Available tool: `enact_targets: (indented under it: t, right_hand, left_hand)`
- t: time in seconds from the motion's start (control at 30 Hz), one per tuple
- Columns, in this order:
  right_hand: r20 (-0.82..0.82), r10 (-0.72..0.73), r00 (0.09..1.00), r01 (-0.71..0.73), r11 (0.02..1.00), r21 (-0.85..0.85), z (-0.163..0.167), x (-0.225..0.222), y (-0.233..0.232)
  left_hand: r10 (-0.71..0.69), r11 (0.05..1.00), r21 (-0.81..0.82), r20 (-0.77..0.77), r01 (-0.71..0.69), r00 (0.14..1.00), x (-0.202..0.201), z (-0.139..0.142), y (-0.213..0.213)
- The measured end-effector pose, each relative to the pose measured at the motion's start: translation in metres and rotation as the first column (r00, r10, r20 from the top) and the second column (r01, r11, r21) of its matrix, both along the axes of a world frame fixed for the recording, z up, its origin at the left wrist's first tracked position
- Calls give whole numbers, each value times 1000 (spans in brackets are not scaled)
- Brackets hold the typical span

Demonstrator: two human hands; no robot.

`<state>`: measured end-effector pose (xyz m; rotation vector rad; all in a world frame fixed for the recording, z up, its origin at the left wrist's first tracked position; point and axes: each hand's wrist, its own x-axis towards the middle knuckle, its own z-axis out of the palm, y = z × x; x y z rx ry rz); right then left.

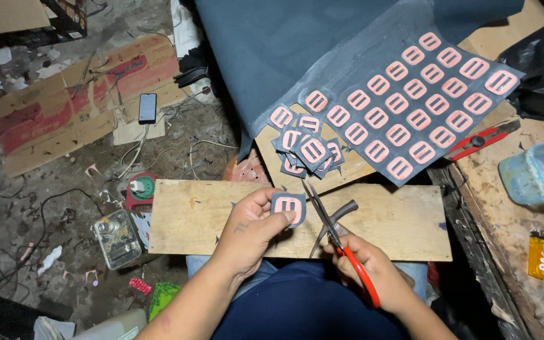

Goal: The person uses red-handled scissors to cut a sheet of dark material with pink oval markings into individual pieces. They first separate strips and then trim each oval shape, placing the cut pieces on the work surface.

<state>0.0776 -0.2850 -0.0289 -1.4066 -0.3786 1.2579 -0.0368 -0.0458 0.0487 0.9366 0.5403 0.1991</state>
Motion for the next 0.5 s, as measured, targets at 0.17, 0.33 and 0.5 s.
enact_targets:
  t: [0.17,0.33,0.5]
  right_hand:
    - [96,29,995,-34,998,50,6,-5,7]
    - [127,25,992,-30,999,40,12,-6,13]
    - [134,29,991,-33,999,28,14,-6,15]
  left_hand:
    - [-60,998,-10,-1,60,998,3,-4,-8]
    - [-65,997,34,5,64,998,4,-6,-16]
    - [-48,998,46,21,47,999,5,-5,-17]
